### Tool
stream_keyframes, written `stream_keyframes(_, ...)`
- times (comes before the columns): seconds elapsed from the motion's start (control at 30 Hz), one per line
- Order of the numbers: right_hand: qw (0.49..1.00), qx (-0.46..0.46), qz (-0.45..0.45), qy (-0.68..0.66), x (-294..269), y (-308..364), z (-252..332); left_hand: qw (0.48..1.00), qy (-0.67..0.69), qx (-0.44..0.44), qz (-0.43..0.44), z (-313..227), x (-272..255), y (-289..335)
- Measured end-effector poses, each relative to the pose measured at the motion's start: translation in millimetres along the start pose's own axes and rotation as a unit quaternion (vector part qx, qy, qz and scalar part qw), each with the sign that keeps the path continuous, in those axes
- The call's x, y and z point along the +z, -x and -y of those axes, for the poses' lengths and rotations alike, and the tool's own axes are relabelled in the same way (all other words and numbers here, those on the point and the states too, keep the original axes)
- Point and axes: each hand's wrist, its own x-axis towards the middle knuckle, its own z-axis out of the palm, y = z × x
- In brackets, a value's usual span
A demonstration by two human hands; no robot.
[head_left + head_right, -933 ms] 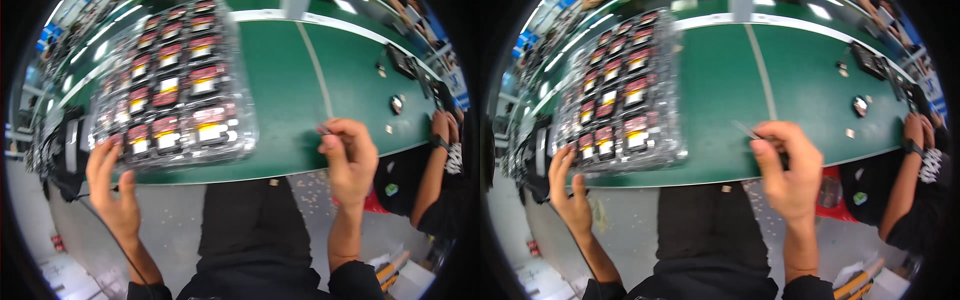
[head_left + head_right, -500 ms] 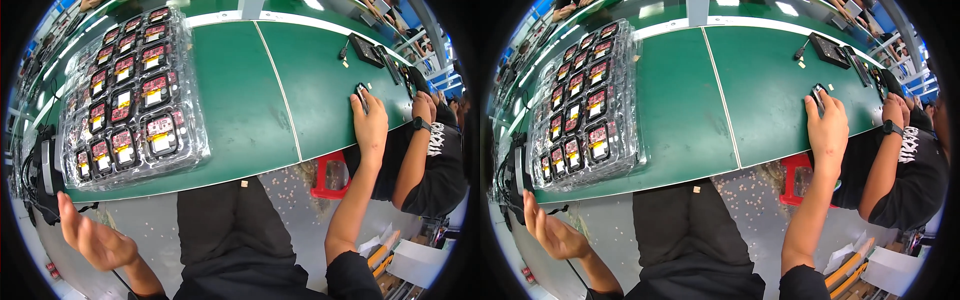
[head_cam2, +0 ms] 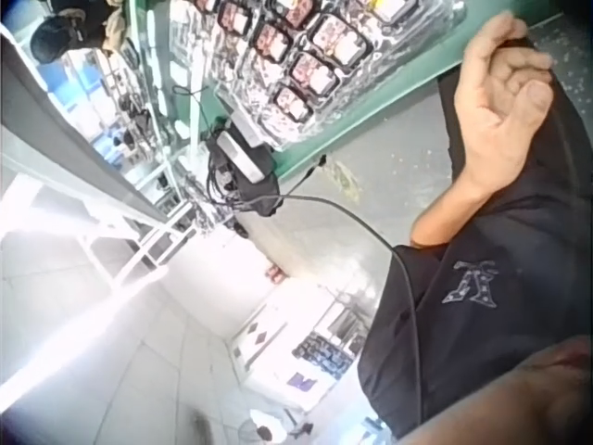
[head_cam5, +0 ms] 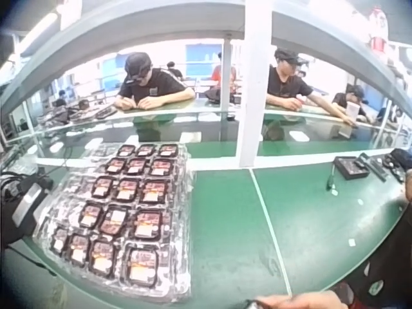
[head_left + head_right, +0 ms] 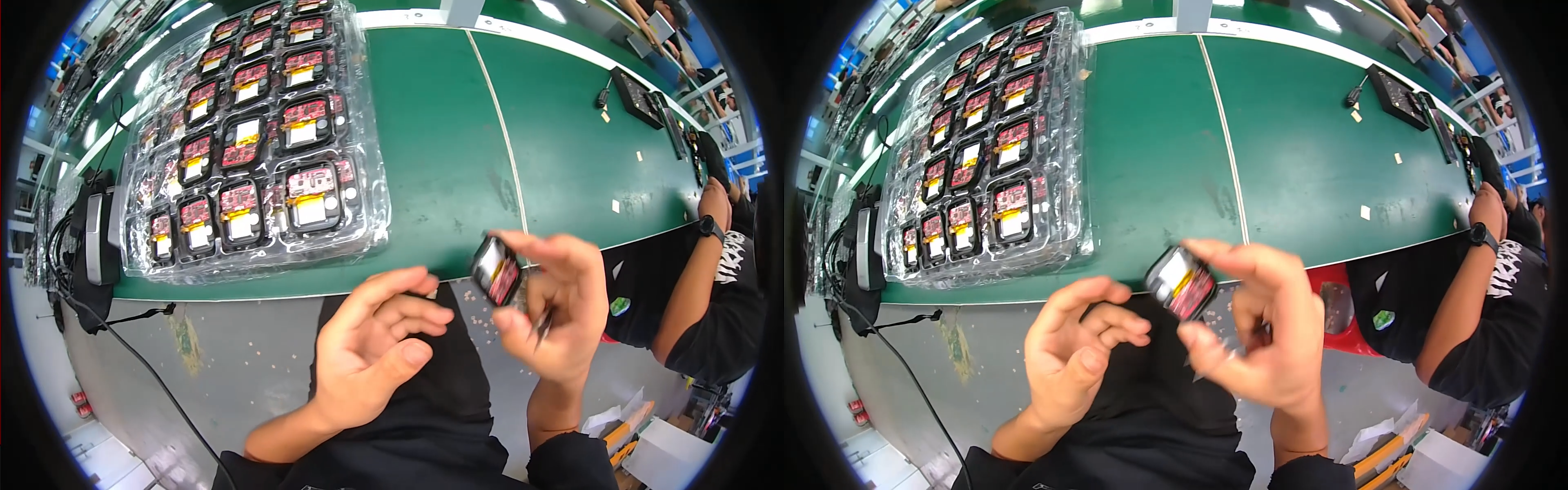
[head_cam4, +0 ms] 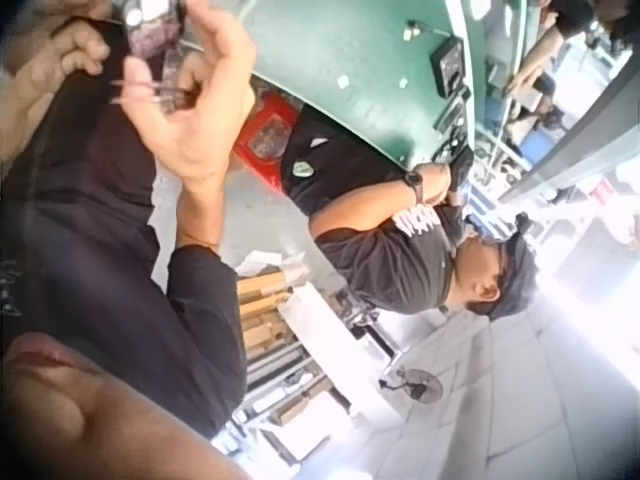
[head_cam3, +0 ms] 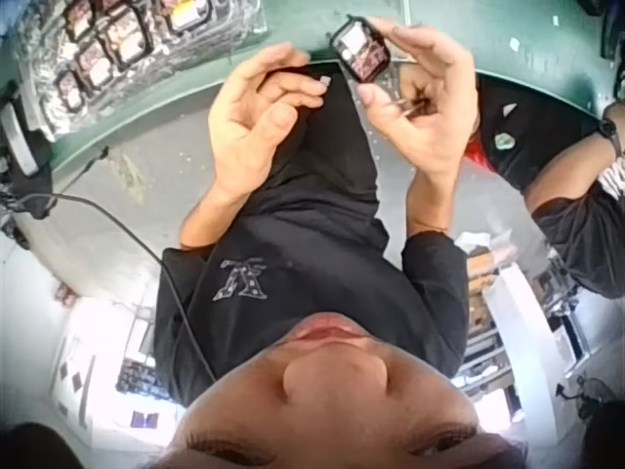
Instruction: The recorder uses tweezers to assemble or repair small electronic devices (smartwatches) at a factory workbench.
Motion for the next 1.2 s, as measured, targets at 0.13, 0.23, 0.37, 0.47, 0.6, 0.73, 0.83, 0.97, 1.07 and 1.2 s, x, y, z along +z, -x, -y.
stream_keyframes(0.13, 0.995, -0.050, 0.073, -0.048, 15, 8, 3, 0.999, -0.007, 0.001, 0.047, 2, -6, -6)
stream_keyframes(0.23, 0.991, -0.030, 0.120, -0.043, 20, 7, 7, 0.993, -0.088, 0.019, 0.081, 1, -13, -8)
stream_keyframes(0.37, 0.993, -0.078, 0.086, -0.015, 31, 5, 0, 0.995, -0.072, -0.046, -0.047, -1, -5, -7)
stream_keyframes(0.47, 0.995, -0.007, 0.101, -0.002, 26, 1, 13, 0.994, -0.073, 0.064, 0.045, -2, -19, -5)
stream_keyframes(0.6, 0.992, -0.036, 0.103, 0.067, 23, 6, 6, 0.977, -0.171, 0.119, 0.044, -8, -14, -5)
stream_keyframes(0.73, 0.994, -0.069, 0.051, 0.071, 32, 5, 2, 0.963, -0.243, 0.117, 0.010, -5, -13, -4)
stream_keyframes(0.83, 0.994, -0.058, 0.056, 0.069, 35, 3, 2, 0.950, -0.282, 0.134, 0.025, -1, -17, -1)
stream_keyframes(0.97, 0.993, -0.056, 0.054, 0.086, 31, 6, 1, 0.936, -0.317, 0.143, 0.047, 3, -18, -1)
stream_keyframes(1.07, 0.996, -0.033, 0.064, 0.052, 29, 7, 2, 0.952, -0.271, 0.136, 0.042, 5, -14, 1)
stream_keyframes(1.2, 0.997, -0.019, 0.043, 0.060, 32, 11, 6, 0.962, -0.246, 0.116, 0.008, 4, -13, 3)
